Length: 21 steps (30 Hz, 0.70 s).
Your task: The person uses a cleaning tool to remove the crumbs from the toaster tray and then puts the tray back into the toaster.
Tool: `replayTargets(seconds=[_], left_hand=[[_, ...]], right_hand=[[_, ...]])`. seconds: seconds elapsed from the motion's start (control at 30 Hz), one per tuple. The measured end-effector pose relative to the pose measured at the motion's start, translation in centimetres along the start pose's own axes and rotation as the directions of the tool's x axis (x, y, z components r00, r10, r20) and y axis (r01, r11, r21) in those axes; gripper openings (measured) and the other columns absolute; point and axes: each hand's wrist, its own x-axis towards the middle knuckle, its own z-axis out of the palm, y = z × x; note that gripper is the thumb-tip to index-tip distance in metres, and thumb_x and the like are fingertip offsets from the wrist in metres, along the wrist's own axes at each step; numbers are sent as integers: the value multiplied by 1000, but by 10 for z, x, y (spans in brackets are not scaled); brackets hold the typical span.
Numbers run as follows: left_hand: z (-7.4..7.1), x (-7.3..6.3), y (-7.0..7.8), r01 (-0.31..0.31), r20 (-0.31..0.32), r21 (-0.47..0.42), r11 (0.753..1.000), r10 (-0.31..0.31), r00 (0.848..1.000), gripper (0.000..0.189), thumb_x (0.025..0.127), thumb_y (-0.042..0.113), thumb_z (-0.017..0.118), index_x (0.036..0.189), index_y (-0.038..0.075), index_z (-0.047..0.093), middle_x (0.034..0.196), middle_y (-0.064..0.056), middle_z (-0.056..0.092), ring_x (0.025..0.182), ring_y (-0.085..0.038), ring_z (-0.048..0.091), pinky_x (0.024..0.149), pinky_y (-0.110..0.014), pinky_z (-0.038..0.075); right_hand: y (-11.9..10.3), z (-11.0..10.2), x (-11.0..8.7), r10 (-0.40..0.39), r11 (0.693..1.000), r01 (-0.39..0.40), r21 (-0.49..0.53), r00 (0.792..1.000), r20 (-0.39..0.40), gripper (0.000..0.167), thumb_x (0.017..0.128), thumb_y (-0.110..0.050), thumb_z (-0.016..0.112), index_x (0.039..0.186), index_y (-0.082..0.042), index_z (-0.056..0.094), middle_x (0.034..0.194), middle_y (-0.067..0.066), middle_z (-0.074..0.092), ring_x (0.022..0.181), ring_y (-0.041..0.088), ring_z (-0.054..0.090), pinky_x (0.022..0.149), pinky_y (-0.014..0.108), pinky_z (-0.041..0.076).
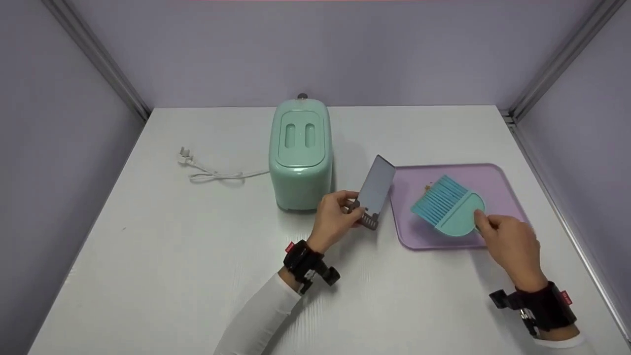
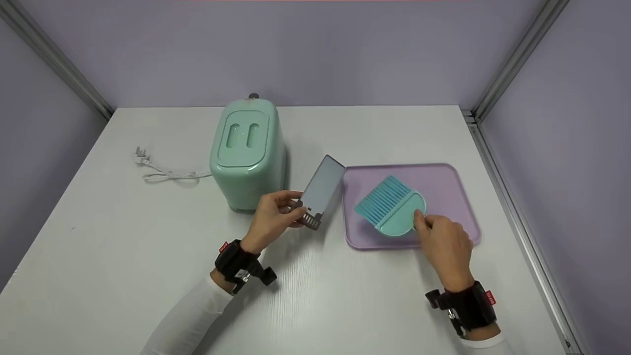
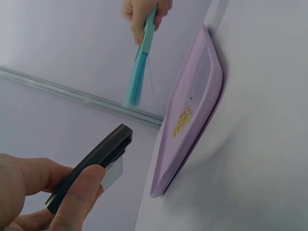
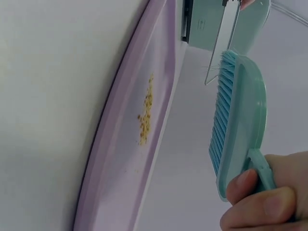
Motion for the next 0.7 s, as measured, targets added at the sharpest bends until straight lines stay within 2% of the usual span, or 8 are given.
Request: replayTargets(seconds=[0.17,0.4,0.7], left_hand=[[-9,-6,-1,-8,-5,-3,1000,8,1000,29,76,1,65,105,-1,60,78,-9,61,65,-19,60,54,-29,52],[-22,-13,-1,6,-10,-12,1000,-6,1000,31,77,2,65,107,-1,59,81,-11,61,65,-20,61,54,-31,52],[-37,-28,25,14,-6,-45,999,-14,1000,33,77,-4,63,109,-9,56,87,-21,59,73,-32,61,58,-37,52]], right_hand=[[-12,14,-14,-58,998,58,24,998,-13,54,87,-51,42,49,-13,40,45,-3,33,39,13,32,33,25,21],[-28,35,-32,-123,991,122,58,992,11,52,88,-49,43,48,-16,38,44,-6,30,38,10,28,36,22,18],[-48,59,-52,-147,988,142,58,983,112,51,87,-50,43,48,-19,38,44,-9,27,39,7,28,38,21,18]])
